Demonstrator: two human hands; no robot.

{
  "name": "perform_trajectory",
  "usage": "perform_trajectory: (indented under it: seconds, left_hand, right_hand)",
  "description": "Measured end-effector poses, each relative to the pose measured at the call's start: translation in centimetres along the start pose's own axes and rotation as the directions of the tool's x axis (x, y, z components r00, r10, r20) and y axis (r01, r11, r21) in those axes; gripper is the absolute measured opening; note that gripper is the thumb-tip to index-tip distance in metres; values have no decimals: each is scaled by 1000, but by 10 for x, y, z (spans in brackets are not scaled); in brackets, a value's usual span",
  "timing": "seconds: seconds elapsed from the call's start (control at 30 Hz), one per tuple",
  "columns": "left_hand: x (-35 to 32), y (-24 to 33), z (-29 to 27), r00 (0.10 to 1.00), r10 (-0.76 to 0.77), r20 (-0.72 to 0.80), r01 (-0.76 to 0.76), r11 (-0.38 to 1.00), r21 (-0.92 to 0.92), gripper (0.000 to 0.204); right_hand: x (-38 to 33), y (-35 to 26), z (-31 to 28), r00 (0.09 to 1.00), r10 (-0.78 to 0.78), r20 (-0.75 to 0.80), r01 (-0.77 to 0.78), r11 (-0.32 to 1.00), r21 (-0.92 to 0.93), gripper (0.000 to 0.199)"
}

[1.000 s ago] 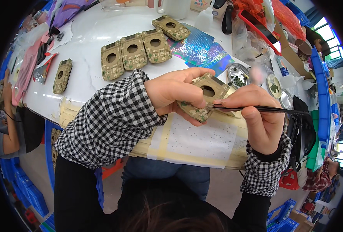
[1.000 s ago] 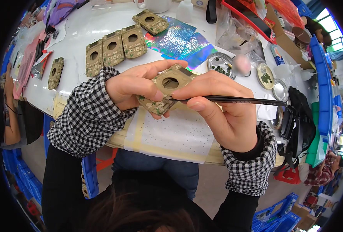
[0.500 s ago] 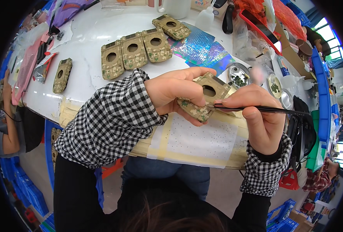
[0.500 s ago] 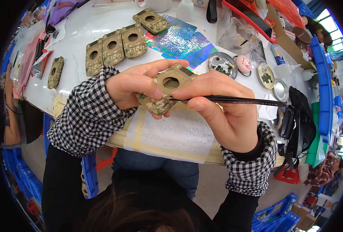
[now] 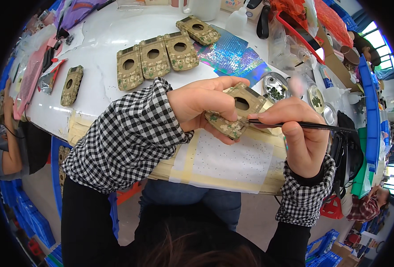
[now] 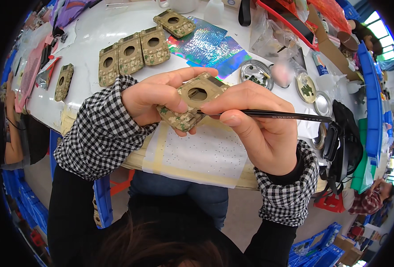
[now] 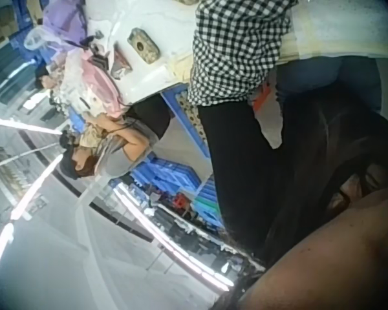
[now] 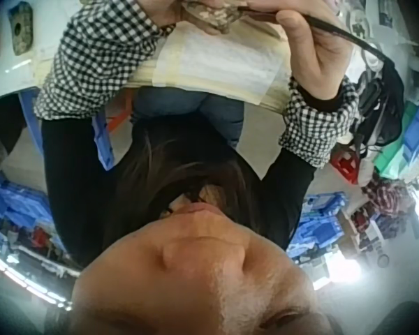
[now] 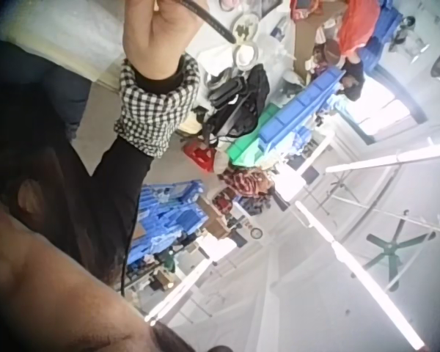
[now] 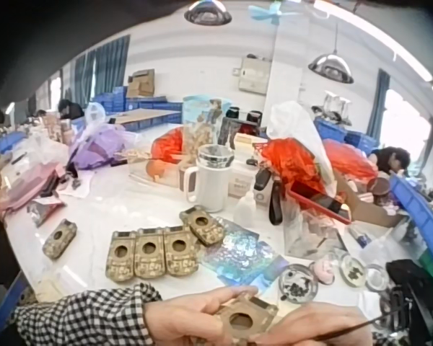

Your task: Painting and detailing small camouflage-patterned model tank bodies using a fine brush.

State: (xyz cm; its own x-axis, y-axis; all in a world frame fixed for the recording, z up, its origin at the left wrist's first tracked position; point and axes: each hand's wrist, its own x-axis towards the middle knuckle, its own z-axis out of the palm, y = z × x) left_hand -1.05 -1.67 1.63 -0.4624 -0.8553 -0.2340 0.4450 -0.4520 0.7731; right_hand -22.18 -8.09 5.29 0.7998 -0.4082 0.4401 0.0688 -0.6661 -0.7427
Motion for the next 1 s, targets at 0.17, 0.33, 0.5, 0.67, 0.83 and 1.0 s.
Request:
perform_trajectory:
  seconds: [0.17, 0.33, 0.5, 0.67, 0.83, 1.0]
  left_hand:
    - [0, -1, 0, 1000, 4, -5, -4, 1000, -1, 82]
    - [1, -2, 0, 1000, 5, -7, -5, 1000, -2, 81]
    - [0, -1, 1, 1000, -3, -10, 3, 1000, 0, 81]
    - [0, -1, 0, 1000, -8, -10, 8, 1000, 5, 82]
    - [0, -1, 0, 1000, -3, -10, 3, 1000, 12, 82]
    - [1, -2, -1, 1000, 0, 3, 0, 1000, 12, 82]
  right_hand:
    - [0, 0, 1, 1000, 10, -6, -10, 1000, 18, 18]
    - [0, 1, 1, 1000, 11, -9, -11, 999, 32, 17]
    - [0, 1, 1, 1000, 7, -7, -6, 1000, 28, 17]
    - [0, 0, 1, 1000, 5, -4, -5, 1000, 17, 17]
    - [0, 1, 0, 1000, -6, 4, 6, 1000, 5, 18]
    - [0, 1, 1, 1000, -11, 4, 11, 1000, 1, 19]
